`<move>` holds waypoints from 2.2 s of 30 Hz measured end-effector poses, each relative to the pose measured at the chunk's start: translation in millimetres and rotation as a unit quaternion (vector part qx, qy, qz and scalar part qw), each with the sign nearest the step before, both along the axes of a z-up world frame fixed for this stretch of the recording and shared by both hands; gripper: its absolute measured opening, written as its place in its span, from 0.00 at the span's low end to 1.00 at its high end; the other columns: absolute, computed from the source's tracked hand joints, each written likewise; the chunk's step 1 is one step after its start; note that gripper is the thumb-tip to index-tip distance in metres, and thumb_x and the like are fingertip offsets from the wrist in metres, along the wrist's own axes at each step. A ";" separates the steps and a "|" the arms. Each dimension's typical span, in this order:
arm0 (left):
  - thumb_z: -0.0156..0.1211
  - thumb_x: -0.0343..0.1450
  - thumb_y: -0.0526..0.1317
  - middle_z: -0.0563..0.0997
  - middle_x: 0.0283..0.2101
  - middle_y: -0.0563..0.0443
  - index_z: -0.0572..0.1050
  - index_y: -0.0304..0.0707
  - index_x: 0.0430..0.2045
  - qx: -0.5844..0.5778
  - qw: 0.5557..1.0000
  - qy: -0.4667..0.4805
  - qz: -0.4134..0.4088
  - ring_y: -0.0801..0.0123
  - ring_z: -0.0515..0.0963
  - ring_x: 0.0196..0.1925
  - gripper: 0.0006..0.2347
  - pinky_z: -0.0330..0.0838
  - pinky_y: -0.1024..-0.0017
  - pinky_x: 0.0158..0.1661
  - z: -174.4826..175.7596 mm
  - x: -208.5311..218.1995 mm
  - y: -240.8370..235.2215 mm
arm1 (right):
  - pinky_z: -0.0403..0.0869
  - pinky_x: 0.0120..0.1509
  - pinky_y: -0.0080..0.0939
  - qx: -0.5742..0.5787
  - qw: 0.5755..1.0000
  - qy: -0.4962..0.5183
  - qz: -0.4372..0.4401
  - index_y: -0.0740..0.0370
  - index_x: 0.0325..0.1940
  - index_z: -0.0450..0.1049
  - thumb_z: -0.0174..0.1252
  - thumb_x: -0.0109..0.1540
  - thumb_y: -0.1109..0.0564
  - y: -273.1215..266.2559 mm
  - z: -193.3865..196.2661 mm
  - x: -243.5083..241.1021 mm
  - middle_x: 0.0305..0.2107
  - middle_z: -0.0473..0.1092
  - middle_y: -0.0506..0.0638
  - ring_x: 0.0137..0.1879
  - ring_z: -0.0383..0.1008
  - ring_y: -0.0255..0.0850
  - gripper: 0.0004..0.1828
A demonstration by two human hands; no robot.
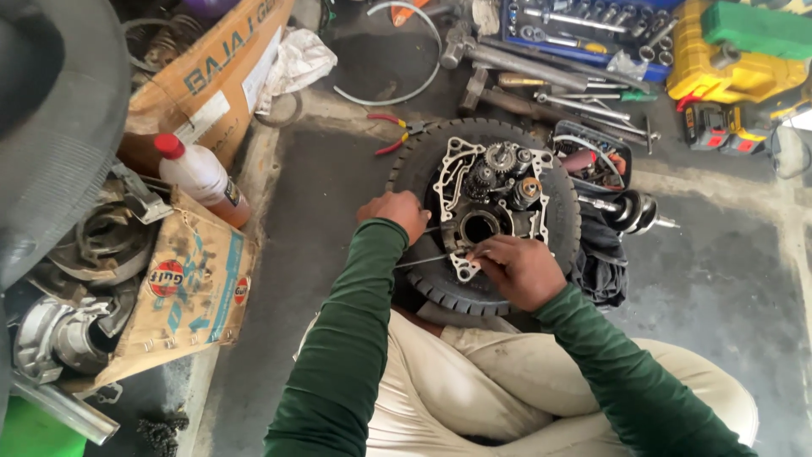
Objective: The person sits on the workshop floor with a motorcycle crankcase resting on a tire and works around its gasket surface using a long thin pick, scraping and probing the sealing area. They then wipe a crankshaft with a black cloth, fit it into the crankcase, and press and turn it to seat it in place.
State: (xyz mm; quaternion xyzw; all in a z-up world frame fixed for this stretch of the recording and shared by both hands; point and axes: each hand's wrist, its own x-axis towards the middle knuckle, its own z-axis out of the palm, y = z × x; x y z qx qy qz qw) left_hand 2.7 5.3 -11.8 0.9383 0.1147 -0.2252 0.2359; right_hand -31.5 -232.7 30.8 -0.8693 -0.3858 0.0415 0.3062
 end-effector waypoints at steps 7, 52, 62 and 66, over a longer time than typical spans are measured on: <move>0.61 0.71 0.55 0.83 0.50 0.49 0.83 0.54 0.44 -0.007 1.000 0.001 0.001 0.52 0.80 0.56 0.14 0.73 0.53 0.55 -1.4 -0.3 -0.7 | 0.76 0.35 0.46 -0.033 0.998 0.030 -0.043 0.59 0.39 0.79 0.64 0.59 0.58 5.7 -8.1 -5.5 0.30 0.77 0.53 0.32 0.80 0.49 0.05; 0.59 0.72 0.56 0.83 0.50 0.47 0.83 0.51 0.43 -0.039 0.999 -0.014 -0.020 0.51 0.80 0.56 0.15 0.73 0.52 0.55 0.8 -0.1 -2.3 | 0.76 0.36 0.42 -0.025 0.992 -0.116 0.038 0.61 0.45 0.80 0.65 0.54 0.65 -10.2 -26.4 -31.7 0.38 0.79 0.49 0.36 0.79 0.45 0.14; 0.58 0.72 0.56 0.83 0.50 0.50 0.84 0.53 0.41 -0.049 0.999 0.009 -0.015 0.53 0.80 0.57 0.14 0.72 0.52 0.56 3.4 1.3 -2.3 | 0.76 0.36 0.40 0.003 0.988 -0.152 0.025 0.62 0.44 0.79 0.65 0.56 0.67 -12.9 -37.6 -32.6 0.41 0.78 0.50 0.37 0.80 0.42 0.12; 0.58 0.73 0.56 0.83 0.50 0.48 0.83 0.51 0.42 -0.033 0.999 -0.005 -0.026 0.51 0.79 0.57 0.15 0.71 0.51 0.56 4.8 0.4 -2.0 | 0.78 0.39 0.42 0.001 0.990 -0.131 0.043 0.60 0.44 0.79 0.64 0.55 0.67 -13.0 -30.0 -26.8 0.42 0.78 0.50 0.39 0.81 0.45 0.13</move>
